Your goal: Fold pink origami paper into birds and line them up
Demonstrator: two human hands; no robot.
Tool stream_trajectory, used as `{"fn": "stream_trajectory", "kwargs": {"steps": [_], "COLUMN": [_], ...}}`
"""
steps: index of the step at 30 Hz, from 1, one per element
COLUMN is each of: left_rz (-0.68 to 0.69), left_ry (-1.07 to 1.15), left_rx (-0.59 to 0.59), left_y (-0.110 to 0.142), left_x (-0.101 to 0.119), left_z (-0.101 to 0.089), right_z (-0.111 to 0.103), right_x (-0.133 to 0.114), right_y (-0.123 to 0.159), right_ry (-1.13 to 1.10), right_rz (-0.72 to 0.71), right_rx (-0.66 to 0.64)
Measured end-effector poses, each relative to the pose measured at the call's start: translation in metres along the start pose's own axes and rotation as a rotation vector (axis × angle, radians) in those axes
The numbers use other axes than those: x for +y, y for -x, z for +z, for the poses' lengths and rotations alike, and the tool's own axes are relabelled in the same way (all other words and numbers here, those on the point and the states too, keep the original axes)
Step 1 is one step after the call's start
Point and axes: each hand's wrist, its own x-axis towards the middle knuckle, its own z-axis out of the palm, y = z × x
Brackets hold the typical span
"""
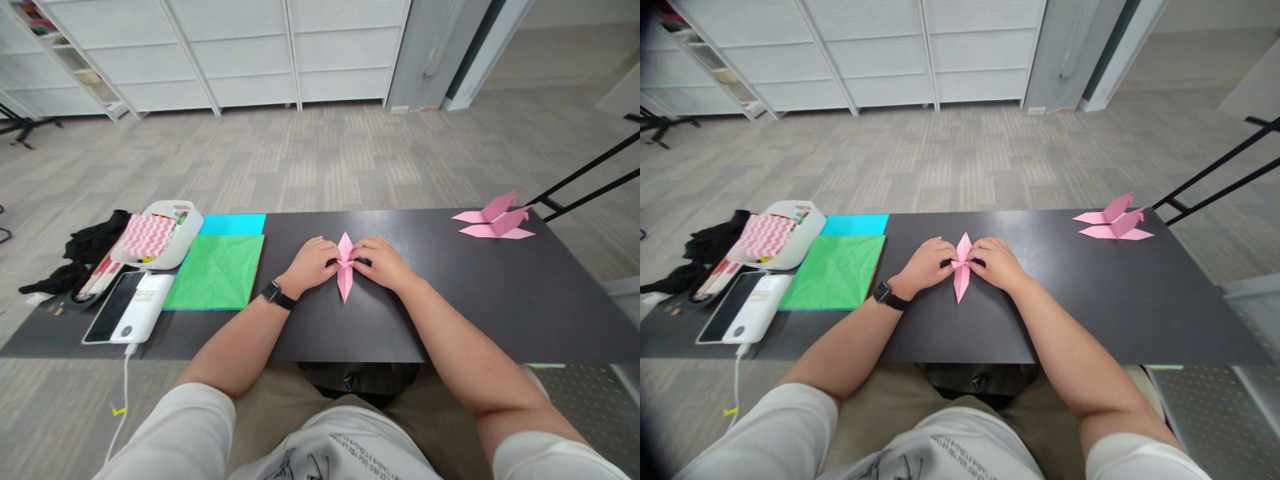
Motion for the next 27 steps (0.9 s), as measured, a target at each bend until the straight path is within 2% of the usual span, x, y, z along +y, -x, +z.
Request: {"fn": "stream_trajectory", "kwargs": {"steps": [9, 15, 27], "left_rz": [0.020, -0.027, -0.148], "left_ry": [0.036, 0.054, 0.114], "left_rx": [-0.018, -0.052, 0.059], "left_y": [0.007, 0.006, 0.002], "left_x": [0.006, 0.004, -0.001], "left_z": [-0.004, -0.001, 0.012], "right_z": [-0.001, 0.001, 0.011], "right_x": [-0.003, -0.005, -0.007], "right_y": [0.001, 0.003, 0.000], "right_ry": [-0.021, -0.026, -0.019], "right_rz": [-0.030, 0.001, 0.108], "right_rx": [-0.039, -0.029, 0.032]}}
